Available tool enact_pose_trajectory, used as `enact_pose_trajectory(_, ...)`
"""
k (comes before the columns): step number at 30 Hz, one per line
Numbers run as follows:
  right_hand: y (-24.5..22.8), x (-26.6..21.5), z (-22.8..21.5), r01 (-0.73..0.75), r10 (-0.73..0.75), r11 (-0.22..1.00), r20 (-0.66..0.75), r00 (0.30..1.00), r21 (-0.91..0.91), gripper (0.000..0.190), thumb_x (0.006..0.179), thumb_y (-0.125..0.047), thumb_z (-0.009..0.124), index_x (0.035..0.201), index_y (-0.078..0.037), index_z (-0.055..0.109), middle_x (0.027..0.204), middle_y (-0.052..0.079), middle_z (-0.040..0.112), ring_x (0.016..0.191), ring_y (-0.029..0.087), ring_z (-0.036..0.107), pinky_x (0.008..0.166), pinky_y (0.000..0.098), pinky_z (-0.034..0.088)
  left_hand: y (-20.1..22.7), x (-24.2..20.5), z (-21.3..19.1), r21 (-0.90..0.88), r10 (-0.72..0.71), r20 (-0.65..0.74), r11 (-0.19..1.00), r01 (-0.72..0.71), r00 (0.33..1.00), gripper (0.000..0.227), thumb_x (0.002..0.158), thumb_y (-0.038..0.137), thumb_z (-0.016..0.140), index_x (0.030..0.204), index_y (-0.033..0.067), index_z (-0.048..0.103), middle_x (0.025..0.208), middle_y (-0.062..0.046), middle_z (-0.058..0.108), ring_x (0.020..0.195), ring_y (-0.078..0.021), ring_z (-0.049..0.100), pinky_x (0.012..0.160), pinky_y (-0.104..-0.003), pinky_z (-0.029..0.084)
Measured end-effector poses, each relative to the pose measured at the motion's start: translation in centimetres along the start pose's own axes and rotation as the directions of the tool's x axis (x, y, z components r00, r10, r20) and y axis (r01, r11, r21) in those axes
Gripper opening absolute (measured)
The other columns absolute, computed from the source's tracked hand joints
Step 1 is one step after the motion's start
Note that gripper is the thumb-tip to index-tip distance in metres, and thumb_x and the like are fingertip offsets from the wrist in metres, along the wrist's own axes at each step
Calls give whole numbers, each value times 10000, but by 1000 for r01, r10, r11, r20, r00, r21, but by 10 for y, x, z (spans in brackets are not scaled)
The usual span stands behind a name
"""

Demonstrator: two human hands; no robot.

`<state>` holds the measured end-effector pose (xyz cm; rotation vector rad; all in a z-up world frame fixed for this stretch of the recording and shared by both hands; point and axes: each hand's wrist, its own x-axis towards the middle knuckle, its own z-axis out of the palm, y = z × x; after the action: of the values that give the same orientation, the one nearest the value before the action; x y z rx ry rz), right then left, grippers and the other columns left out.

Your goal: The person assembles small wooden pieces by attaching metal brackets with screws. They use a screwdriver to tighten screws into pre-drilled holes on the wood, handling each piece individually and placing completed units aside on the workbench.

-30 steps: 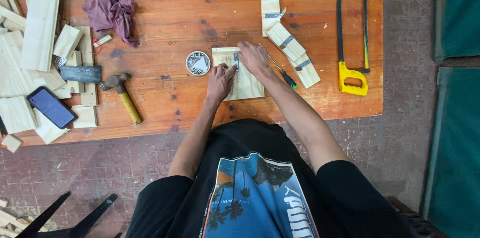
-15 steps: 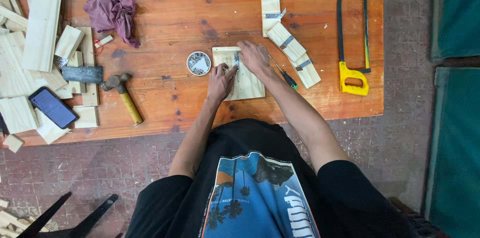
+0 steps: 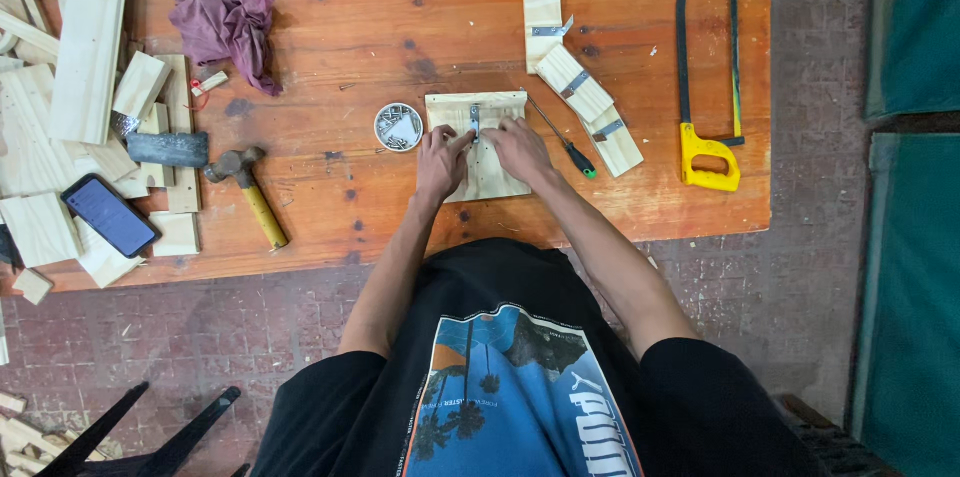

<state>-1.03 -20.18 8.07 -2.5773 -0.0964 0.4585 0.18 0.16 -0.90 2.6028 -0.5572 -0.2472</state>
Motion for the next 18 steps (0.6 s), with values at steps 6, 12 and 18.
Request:
enact_pose_trajectory(6,13,-1,17,46,-43,998,65,997,-34,381,1053,-150,450,1342,-314,638,1111,89,547,1083,353,543,887,519,515,-5,2,3,-35,1,-12,999,-1,1000,478,882,252,642,1333,408,669,1191,-32,502,1163,-308,551,984,-459,499)
enact_pose_trajectory(12,18,1,23,53,-49,997,88,995,-48,423,1048,-128,456,1409,-294,603,1123,80,524,1071,348,530,907,537,517,-6,3,4,-38,32,-55,999,-34,998,476,880,242,656,1331,390,674,1169,-44,516,1137,-302,581,1014,-451,478)
enact_pose_trajectory(18,2,-11,7,65,-60,997,103,993,-43,531,1024,-30,398,1458,-277,577,1084,63,484,1042,308,517,880,454,514,-16,-3,9,-44,120,-103,991,-125,987,442,869,227,685,1300,326,696,1139,-57,536,1093,-253,609,1043,-404,429)
